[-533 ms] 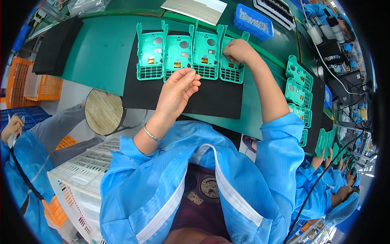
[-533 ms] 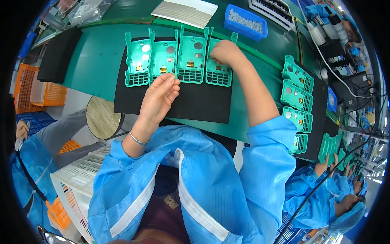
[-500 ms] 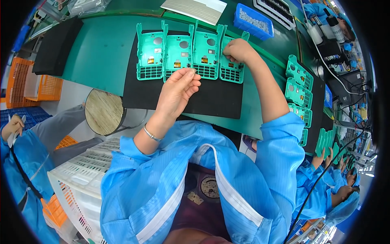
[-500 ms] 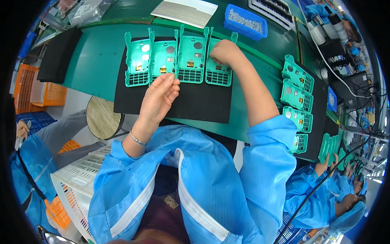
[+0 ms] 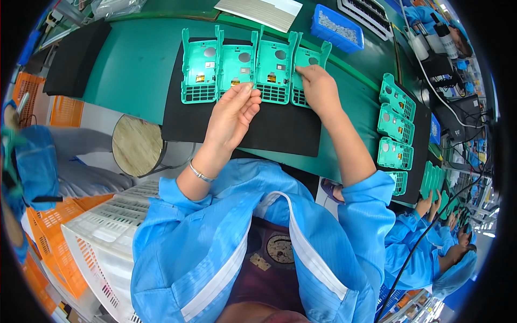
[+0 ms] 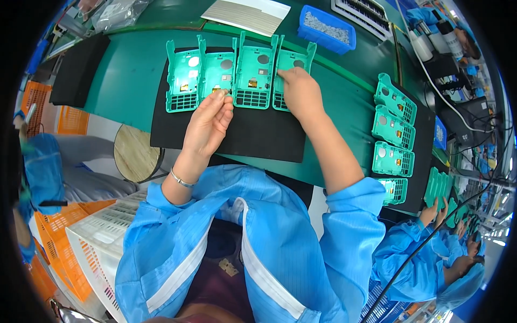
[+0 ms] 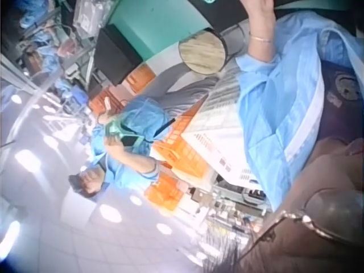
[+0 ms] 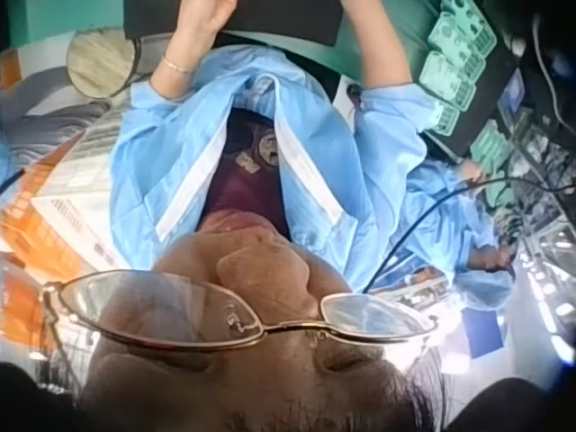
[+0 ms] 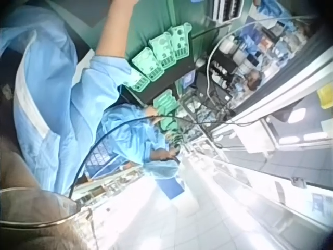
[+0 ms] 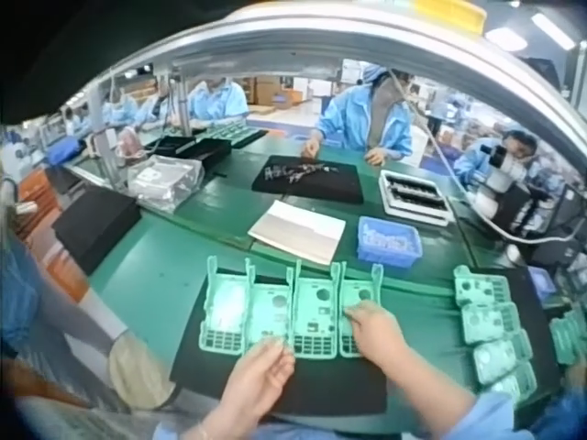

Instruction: The person assembles electronic components by hand, placing small electronic components into green plastic housings on an assembly line.

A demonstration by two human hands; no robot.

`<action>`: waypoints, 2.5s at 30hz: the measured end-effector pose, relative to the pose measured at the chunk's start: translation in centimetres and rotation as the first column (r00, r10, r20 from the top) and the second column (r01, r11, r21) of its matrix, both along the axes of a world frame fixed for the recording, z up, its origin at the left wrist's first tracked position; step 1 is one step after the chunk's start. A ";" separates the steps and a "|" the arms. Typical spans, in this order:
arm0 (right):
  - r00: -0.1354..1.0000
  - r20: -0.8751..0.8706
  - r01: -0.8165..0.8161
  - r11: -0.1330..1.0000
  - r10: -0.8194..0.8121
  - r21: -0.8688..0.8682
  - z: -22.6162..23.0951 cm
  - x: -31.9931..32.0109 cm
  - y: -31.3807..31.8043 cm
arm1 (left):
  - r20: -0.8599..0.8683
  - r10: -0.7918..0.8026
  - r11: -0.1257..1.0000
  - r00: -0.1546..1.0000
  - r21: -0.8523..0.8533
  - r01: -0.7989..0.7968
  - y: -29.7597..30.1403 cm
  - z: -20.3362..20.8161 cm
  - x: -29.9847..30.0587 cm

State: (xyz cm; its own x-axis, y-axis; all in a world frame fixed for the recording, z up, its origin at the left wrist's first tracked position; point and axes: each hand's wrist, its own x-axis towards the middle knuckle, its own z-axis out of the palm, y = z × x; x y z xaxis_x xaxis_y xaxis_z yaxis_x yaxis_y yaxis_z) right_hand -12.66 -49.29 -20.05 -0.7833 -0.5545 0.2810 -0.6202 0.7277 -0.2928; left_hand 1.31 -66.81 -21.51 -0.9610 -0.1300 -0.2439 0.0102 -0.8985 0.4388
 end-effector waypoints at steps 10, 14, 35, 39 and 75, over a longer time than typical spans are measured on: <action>0.999 -0.031 -0.012 0.999 0.013 0.044 0.3 0.5 0.0 | -0.038 -0.040 0.998 0.998 0.056 0.042 -0.3 0.2 0.0; 0.864 0.503 0.181 0.950 -0.029 -0.255 3.9 3.3 -1.4 | 0.016 -0.040 0.999 0.999 0.029 0.040 -0.6 0.9 0.6; 0.676 0.712 0.154 0.907 0.193 -0.392 6.1 7.4 -5.3 | -0.016 -0.024 0.998 1.000 0.053 0.025 -0.7 0.2 0.8; 0.705 0.695 0.114 0.945 0.141 -0.307 6.7 7.3 -5.6 | -0.005 -0.023 0.999 1.000 -0.039 0.023 -0.6 0.6 1.0; 0.947 0.301 -0.020 0.915 -0.112 0.402 3.4 -2.1 -10.5 | -0.010 0.155 0.978 0.988 -0.137 -0.155 -4.0 1.8 3.0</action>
State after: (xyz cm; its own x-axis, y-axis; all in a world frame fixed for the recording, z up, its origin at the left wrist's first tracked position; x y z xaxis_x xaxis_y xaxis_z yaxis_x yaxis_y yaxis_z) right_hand -14.76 -59.82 -16.70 -0.8208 -0.5290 -0.2156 -0.5083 0.8486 -0.1468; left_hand 4.27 -70.77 -19.69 -0.9264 -0.3093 -0.2146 0.1438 -0.8176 0.5575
